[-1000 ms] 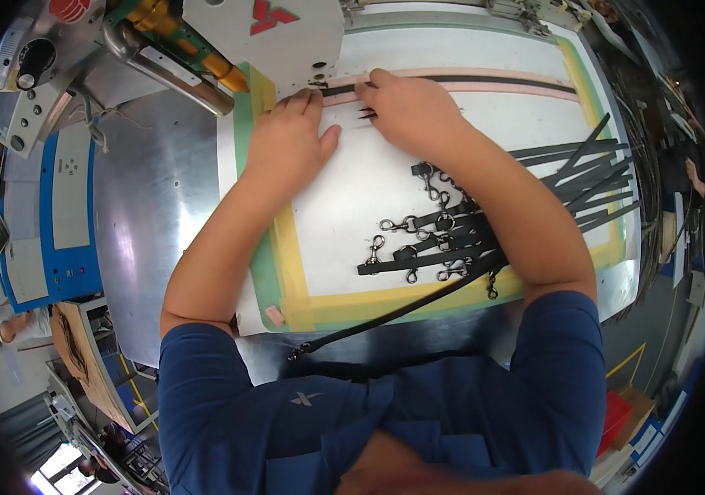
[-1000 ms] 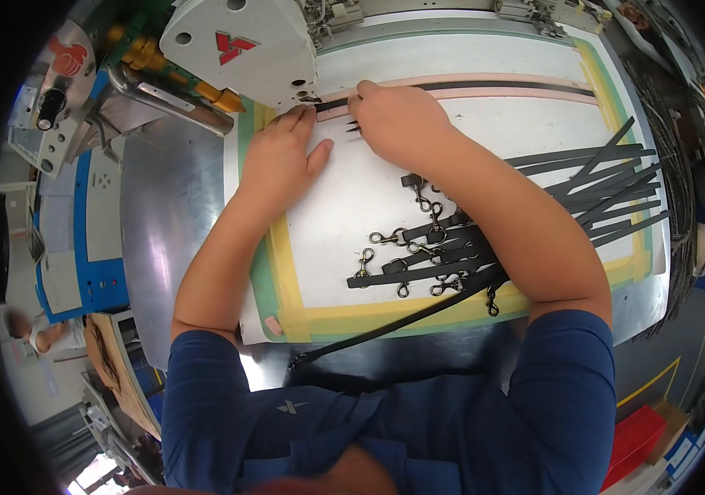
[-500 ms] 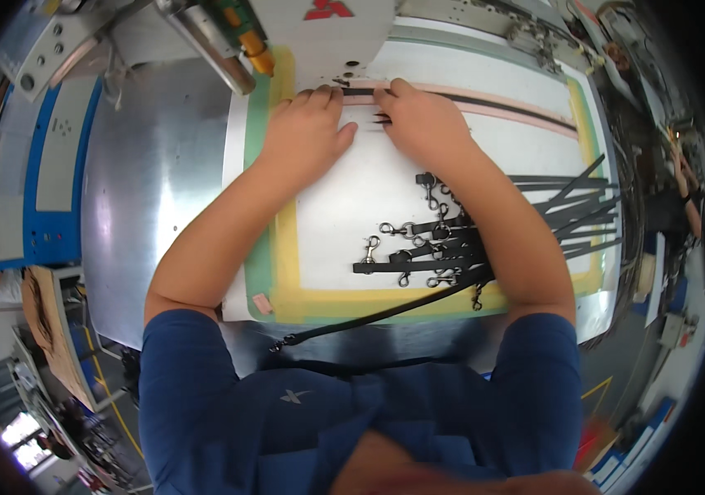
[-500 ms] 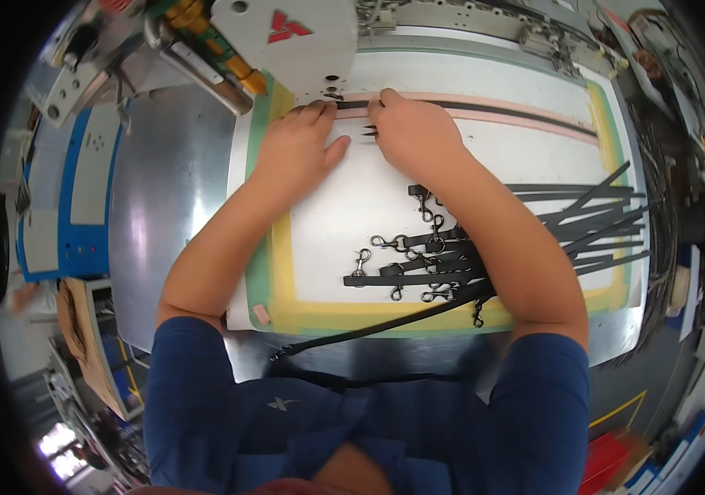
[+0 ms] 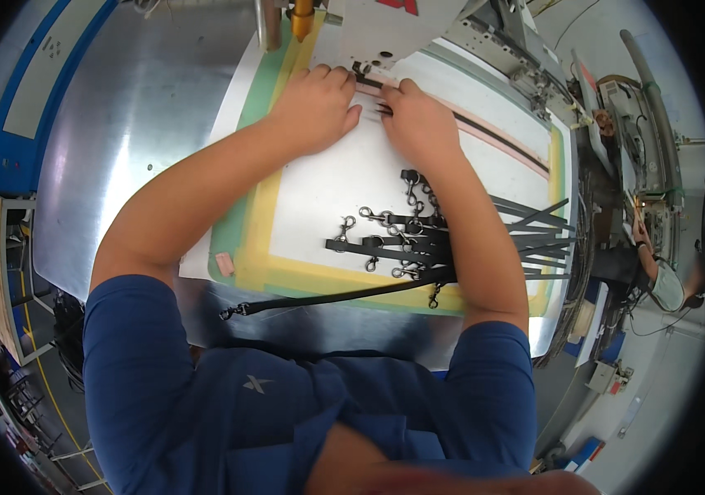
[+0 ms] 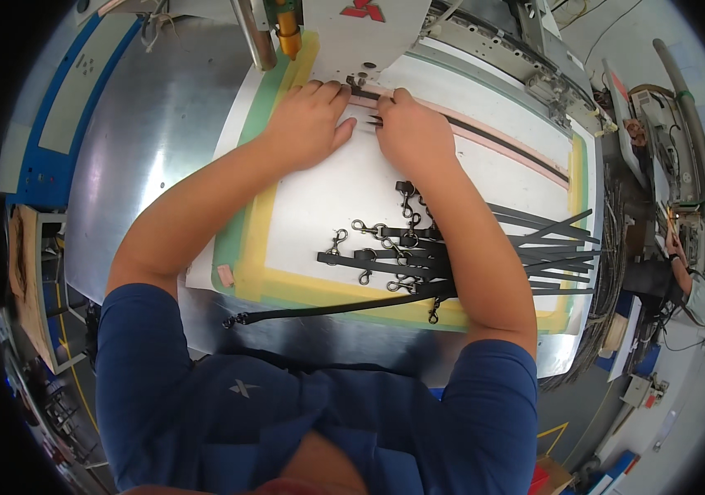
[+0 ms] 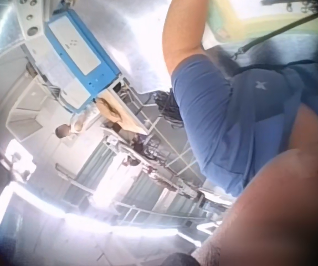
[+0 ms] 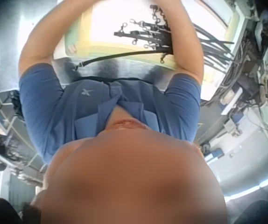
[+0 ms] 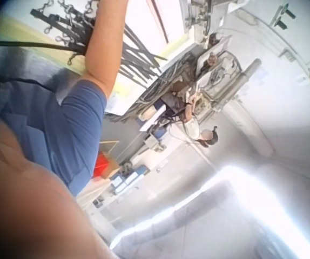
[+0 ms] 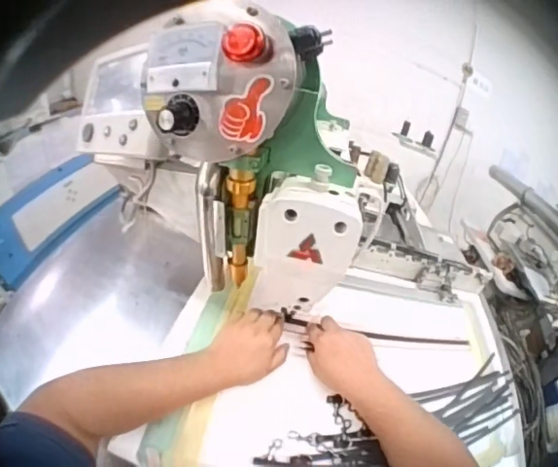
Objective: Sewing and attaching clips to black straps using an industrial sewing machine.
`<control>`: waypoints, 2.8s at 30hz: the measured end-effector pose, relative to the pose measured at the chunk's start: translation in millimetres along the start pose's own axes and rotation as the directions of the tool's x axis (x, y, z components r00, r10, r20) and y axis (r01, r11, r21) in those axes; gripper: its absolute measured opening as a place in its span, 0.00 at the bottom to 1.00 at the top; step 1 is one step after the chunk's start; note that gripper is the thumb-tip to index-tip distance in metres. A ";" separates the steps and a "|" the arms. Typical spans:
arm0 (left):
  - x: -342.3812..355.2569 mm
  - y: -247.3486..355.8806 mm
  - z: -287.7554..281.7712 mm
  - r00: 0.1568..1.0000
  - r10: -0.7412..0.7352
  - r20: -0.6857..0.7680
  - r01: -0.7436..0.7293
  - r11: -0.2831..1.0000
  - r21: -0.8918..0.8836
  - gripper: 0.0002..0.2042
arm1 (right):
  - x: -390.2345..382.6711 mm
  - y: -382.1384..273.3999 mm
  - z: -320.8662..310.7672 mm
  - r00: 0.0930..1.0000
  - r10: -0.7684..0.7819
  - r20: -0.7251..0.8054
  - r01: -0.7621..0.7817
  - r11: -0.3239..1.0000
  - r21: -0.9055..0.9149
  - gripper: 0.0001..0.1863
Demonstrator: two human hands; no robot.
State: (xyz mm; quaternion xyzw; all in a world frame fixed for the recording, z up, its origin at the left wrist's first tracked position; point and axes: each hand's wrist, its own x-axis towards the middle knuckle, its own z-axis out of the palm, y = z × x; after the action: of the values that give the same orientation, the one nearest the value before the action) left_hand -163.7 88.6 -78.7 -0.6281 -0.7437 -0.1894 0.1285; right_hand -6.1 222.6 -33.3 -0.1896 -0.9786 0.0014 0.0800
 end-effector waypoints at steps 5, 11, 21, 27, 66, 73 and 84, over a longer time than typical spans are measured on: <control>0.3 -0.2 -1.9 1.000 0.013 -0.004 -0.013 1.000 0.008 0.22 | 0.1 -0.6 -0.9 1.000 0.022 0.008 -0.022 1.000 -0.009 0.18; -0.5 1.3 -4.5 0.999 0.028 -0.032 -0.027 0.999 0.040 0.20 | 3.0 -2.4 -1.8 1.000 0.014 0.028 -0.014 1.000 -0.008 0.16; 6.7 10.3 -11.9 0.994 0.003 0.107 -0.012 0.997 0.080 0.21 | -5.4 4.5 -5.1 0.999 0.041 0.016 -0.042 0.999 0.020 0.17; 10.1 13.7 -10.9 0.997 -0.015 0.077 0.005 0.991 0.130 0.21 | -22.2 31.0 -13.2 0.996 0.080 0.035 -0.082 0.995 0.054 0.18; 59.0 106.8 -10.6 0.945 -0.146 0.292 0.114 0.986 0.122 0.31 | -79.7 124.9 -28.1 0.974 0.216 0.065 -0.219 0.975 0.043 0.21; 72.0 127.8 -19.0 0.913 -0.198 0.356 0.147 0.975 0.166 0.30 | -83.5 129.7 -30.7 0.982 0.177 0.069 -0.180 0.982 0.047 0.21; 79.0 139.1 -13.9 0.932 -0.165 0.324 0.137 0.985 0.110 0.31 | -116.1 178.4 -43.6 0.967 0.245 0.074 -0.248 0.968 0.041 0.21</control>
State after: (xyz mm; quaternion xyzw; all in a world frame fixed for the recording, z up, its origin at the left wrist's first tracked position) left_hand -41.7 171.8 -15.6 -0.5859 -0.8082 -0.0584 0.0133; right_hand 173.2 343.9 -14.3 -0.3076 -0.9492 0.0424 0.0502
